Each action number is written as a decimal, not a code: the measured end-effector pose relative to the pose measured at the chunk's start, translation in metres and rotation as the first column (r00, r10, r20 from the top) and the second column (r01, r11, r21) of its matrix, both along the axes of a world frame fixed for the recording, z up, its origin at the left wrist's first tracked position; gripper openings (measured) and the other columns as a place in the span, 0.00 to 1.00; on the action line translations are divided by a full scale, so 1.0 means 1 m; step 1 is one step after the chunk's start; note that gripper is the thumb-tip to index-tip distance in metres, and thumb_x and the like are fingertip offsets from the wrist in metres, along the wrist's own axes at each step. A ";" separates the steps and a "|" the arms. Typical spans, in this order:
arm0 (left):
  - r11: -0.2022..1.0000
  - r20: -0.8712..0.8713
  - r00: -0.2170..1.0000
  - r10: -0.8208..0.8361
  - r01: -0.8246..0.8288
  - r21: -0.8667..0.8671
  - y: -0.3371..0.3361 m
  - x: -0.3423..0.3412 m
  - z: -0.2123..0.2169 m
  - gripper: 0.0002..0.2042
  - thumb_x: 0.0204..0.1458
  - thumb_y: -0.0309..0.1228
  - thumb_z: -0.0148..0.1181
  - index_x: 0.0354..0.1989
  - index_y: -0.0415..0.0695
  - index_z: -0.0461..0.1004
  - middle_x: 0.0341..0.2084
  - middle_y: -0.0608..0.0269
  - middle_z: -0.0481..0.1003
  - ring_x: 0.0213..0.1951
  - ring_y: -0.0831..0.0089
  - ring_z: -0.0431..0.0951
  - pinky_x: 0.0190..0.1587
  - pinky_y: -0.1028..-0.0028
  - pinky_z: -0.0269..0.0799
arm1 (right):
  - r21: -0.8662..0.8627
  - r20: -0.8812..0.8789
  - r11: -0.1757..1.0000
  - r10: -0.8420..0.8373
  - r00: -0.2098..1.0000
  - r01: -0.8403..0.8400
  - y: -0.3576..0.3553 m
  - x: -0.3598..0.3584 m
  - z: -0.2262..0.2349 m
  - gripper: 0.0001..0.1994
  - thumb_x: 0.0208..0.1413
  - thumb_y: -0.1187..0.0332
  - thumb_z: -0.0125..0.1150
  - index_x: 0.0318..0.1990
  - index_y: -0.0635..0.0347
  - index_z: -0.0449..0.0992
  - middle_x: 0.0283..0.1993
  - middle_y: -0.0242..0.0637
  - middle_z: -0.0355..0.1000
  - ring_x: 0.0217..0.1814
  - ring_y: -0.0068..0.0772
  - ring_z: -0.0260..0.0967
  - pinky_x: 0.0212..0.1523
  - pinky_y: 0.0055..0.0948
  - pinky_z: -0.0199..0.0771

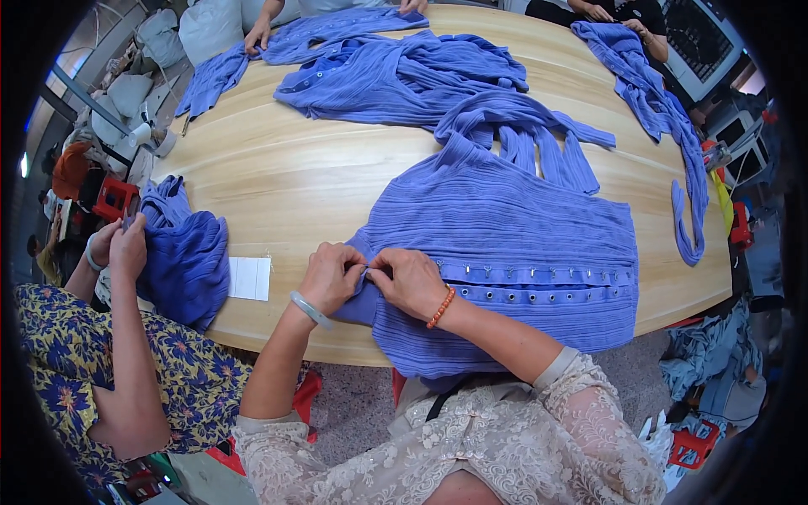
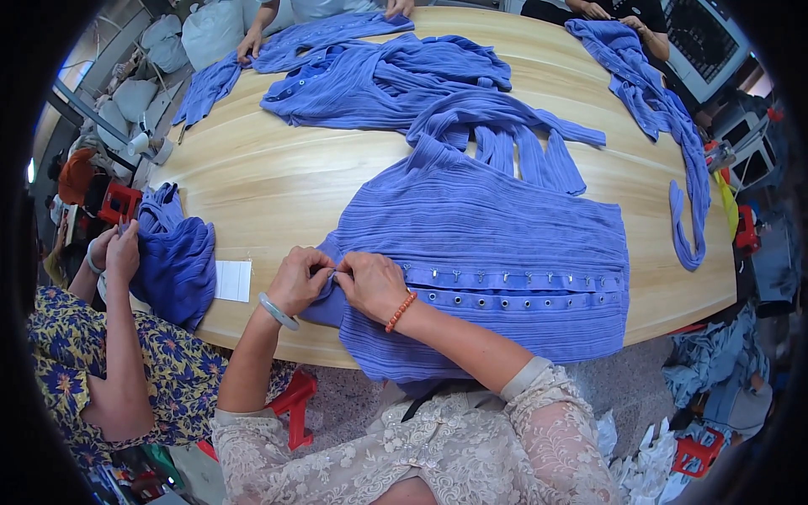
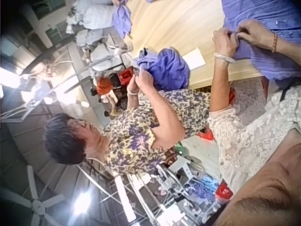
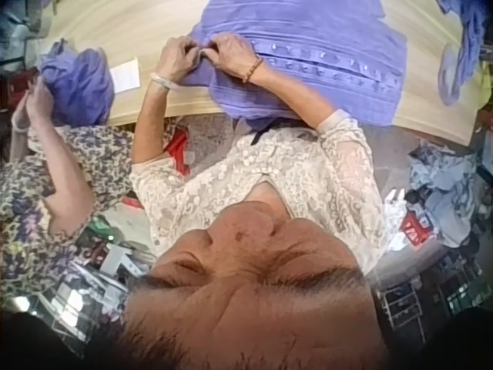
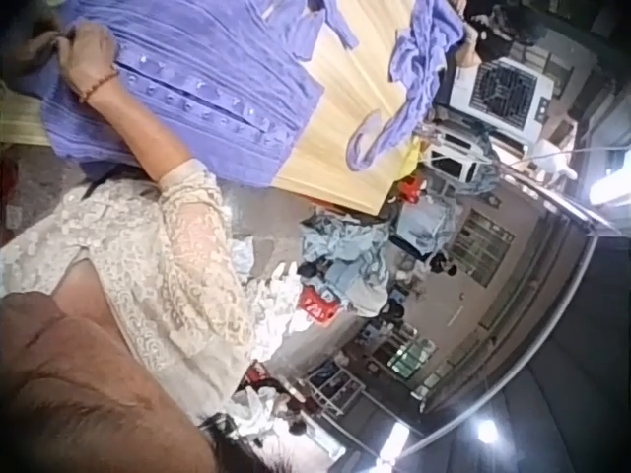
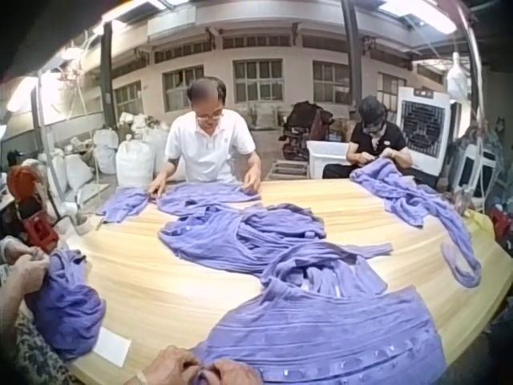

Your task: Trimming excess fabric and loose threads from purple garments using scissors.

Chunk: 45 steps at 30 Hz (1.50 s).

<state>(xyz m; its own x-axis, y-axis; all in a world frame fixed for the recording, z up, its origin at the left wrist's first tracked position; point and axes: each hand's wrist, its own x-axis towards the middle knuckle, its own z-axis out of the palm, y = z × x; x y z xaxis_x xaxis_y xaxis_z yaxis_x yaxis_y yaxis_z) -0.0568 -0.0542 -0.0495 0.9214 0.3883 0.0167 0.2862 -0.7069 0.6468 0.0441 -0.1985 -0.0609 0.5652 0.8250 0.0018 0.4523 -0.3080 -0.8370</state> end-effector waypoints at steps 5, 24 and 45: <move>0.982 -0.114 0.994 0.000 -0.022 -0.189 0.008 0.000 0.006 0.05 0.48 0.23 0.62 0.32 0.36 0.77 0.27 0.57 0.74 0.31 0.73 0.73 0.35 0.74 0.69 | -0.130 -0.091 0.991 0.019 0.996 -0.030 0.008 0.011 0.006 0.08 0.48 0.64 0.64 0.29 0.59 0.81 0.31 0.48 0.77 0.38 0.50 0.76 0.41 0.43 0.75; 0.883 -0.155 0.977 -0.145 0.057 -0.466 0.030 0.004 0.000 0.05 0.50 0.24 0.56 0.30 0.34 0.76 0.17 0.69 0.71 0.22 0.83 0.65 0.24 0.79 0.62 | -0.074 -0.231 0.993 0.072 0.970 -0.091 0.009 0.021 -0.001 0.10 0.47 0.65 0.67 0.26 0.64 0.80 0.20 0.38 0.75 0.22 0.24 0.70 0.26 0.28 0.70; 0.955 -0.069 0.987 -0.148 0.161 0.250 -0.029 0.022 0.014 0.10 0.41 0.26 0.63 0.35 0.46 0.77 0.35 0.61 0.75 0.45 0.59 0.69 0.48 0.62 0.60 | -0.016 0.290 0.999 0.048 0.956 -0.045 -0.033 -0.012 -0.004 0.08 0.53 0.64 0.62 0.33 0.57 0.79 0.30 0.40 0.72 0.31 0.47 0.73 0.31 0.42 0.73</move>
